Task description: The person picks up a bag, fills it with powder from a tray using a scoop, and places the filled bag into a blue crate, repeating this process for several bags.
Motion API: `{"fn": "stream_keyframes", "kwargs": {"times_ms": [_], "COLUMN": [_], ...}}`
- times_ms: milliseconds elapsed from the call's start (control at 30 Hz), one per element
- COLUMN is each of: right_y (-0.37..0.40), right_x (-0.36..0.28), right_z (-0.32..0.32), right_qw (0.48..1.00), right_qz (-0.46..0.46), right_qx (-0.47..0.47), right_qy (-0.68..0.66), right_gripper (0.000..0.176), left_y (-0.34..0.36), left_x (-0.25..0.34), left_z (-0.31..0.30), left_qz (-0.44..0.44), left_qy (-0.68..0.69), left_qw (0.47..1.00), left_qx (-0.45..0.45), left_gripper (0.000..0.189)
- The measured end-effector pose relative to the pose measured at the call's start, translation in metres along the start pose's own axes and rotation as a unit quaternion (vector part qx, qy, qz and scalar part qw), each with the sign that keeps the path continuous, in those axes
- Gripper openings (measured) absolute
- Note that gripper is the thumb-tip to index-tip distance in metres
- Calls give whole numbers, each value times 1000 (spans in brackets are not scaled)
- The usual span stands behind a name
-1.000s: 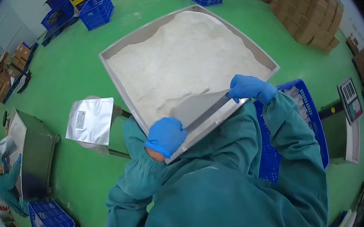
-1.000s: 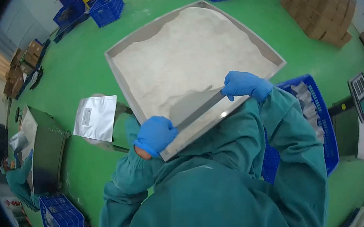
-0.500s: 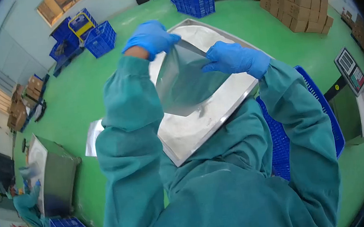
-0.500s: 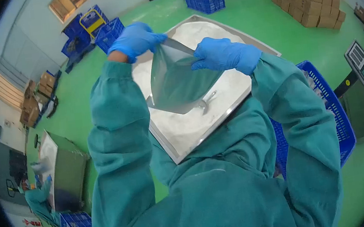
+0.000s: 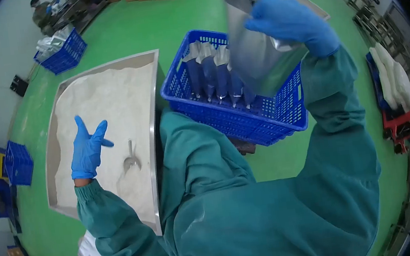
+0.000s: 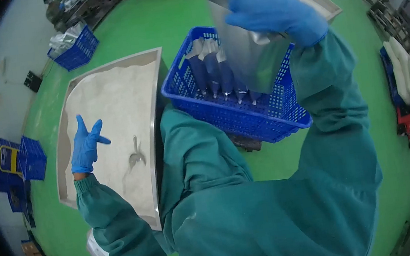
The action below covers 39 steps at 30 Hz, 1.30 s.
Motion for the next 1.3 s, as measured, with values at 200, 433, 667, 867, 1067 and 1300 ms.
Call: {"fn": "stream_keyframes", "kwargs": {"times_ms": [200,433,667,867,1067,1300], "right_y": [23,20,-22,-3,96,85], "right_x": [170,307,307,301,291,268], "right_z": [140,345,455,483,478,659], "right_qw": [976,948,889,888,567,400], "right_qz": [206,305,435,423,579,512], "right_qx": [-32,-54,37,-8,510,247], "right_qy": [-64,-68,-139,-181,-289,-719], "right_gripper": [35,43,47,31,36,67], "left_y": [-55,-72,-119,-178,-222,-282], "left_x": [-60,-102,-96,-43,35,44], "left_z": [5,39,82,191,303,406], "left_qz": [-13,-203,-147,-42,67,90], "left_qy": [-30,-34,-126,-140,-73,-85], "left_qw": [990,977,981,989,991,980], "left_qx": [136,62,24,-26,-86,-154], "left_gripper": [40,38,37,38,58,65]}}
Point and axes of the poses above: each hand's wrist, its own y-axis away from the middle knuckle, its own z-axis out of the palm, x = y × z, the point moved 8 cm from there along -y, towards the middle knuckle, and after that the axes turned 2 degrees about -z, right-handed, at the moved point
